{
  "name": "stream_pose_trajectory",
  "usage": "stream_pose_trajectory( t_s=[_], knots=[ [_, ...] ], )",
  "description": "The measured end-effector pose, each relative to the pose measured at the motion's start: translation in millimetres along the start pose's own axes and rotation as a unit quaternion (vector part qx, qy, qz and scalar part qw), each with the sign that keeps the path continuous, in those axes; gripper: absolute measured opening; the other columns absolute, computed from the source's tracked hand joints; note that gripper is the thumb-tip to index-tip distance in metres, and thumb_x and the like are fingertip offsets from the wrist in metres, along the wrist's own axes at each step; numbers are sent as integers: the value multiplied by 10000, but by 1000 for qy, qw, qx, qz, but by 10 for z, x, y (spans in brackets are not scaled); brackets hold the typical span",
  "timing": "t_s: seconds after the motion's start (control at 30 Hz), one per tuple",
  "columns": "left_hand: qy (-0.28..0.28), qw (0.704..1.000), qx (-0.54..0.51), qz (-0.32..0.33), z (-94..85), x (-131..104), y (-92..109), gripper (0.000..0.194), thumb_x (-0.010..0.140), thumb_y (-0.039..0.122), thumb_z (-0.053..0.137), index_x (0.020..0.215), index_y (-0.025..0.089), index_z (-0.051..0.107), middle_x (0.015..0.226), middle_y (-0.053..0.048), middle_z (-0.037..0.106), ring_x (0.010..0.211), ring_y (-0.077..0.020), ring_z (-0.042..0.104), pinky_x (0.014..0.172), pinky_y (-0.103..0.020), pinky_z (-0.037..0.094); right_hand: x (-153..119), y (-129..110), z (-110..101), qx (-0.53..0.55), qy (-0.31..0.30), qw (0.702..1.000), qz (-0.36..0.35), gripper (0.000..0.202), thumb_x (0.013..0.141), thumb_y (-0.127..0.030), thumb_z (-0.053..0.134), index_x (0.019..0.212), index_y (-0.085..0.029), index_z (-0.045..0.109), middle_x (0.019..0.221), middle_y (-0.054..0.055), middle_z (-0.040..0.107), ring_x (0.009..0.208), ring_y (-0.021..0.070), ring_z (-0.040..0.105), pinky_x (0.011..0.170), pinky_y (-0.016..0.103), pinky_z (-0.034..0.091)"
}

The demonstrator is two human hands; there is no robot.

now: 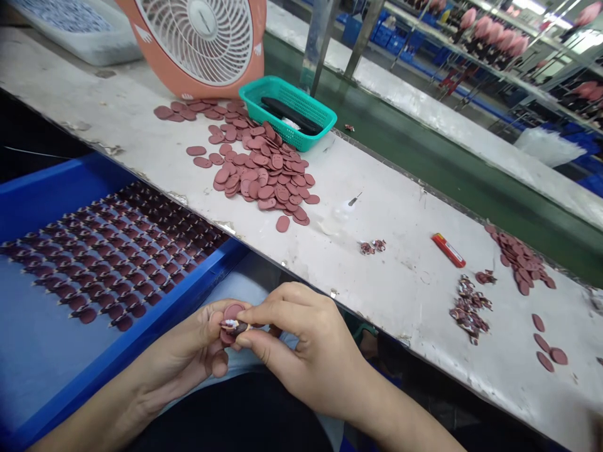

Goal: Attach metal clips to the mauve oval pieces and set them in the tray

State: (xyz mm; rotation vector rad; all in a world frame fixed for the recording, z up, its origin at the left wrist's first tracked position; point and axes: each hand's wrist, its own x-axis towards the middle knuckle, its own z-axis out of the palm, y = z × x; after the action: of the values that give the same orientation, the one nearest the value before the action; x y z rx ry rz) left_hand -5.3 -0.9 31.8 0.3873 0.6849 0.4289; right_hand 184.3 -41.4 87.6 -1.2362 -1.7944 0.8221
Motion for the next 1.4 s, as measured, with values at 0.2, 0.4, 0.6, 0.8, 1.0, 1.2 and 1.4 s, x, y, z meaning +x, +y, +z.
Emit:
stream_pose_trajectory(
  t_s=[0.2, 0.4, 0.6, 0.8, 1.0, 1.2, 1.4],
  knots=[
    [91, 990, 3, 112, -75, -30, -6, 508, 625, 520, 908, 1004, 209, 775, 980, -62, 712, 777, -169, 660, 495, -184, 563, 23, 94, 181, -121, 95, 986, -57, 178, 902, -126, 691, 1074, -158, 727, 826, 37, 674, 744, 131, 654, 642, 241, 560],
    [195, 950, 56, 237, -45, -47, -33, 341, 574, 336, 964, 744, 183, 710, 673, 13, 645, 578, -121, 547, 428, -181, 485, 86, 228, 530, -269, 183, 929, -175, 255, 899, -72, 673, 1148, -128, 680, 799, 63, 676, 679, 164, 608, 594, 294, 540],
    [258, 920, 84, 281, -112, -77, 12, 256, 645, 323, 914, 745, 176, 730, 786, -21, 706, 605, -133, 578, 425, -189, 474, 238, 344, 820, -254, 166, 930, -209, 249, 902, -58, 642, 1144, -105, 680, 789, 76, 681, 659, 168, 598, 598, 297, 539],
    [366, 878, 133, 280, -407, -213, 71, 335, 721, 484, 828, 841, 195, 708, 913, -61, 746, 744, -203, 680, 495, -238, 522, 284, 259, 952, -243, 129, 934, -228, 195, 892, -100, 683, 1087, -90, 691, 751, 70, 685, 617, 168, 597, 551, 303, 530],
    [566, 730, 320, 210, -1372, -857, 339, 331, 804, 502, 730, 1005, 247, 667, 1017, -44, 737, 1038, -293, 674, 794, -336, 539, 56, 336, 780, -235, 117, 934, -242, 241, 850, -21, 689, 1074, -106, 695, 742, 61, 678, 637, 163, 606, 566, 296, 561],
    [587, 627, 510, 49, -2159, -1187, 360, 216, 742, 477, 733, 798, 273, 779, 698, -31, 746, 804, -376, 688, 715, -385, 423, -42, 486, 667, -250, 123, 939, -202, 215, 839, 12, 685, 1025, -95, 700, 732, 67, 664, 623, 168, 601, 551, 295, 552],
    [521, 629, 577, -6, -2496, -1038, 248, 292, 786, 485, 670, 842, 239, 816, 829, -120, 800, 818, -415, 711, 682, -397, 429, -39, 502, 647, -261, 137, 934, -203, 204, 835, 37, 688, 1007, -73, 702, 725, 72, 663, 643, 163, 605, 554, 289, 545]
  ],
)
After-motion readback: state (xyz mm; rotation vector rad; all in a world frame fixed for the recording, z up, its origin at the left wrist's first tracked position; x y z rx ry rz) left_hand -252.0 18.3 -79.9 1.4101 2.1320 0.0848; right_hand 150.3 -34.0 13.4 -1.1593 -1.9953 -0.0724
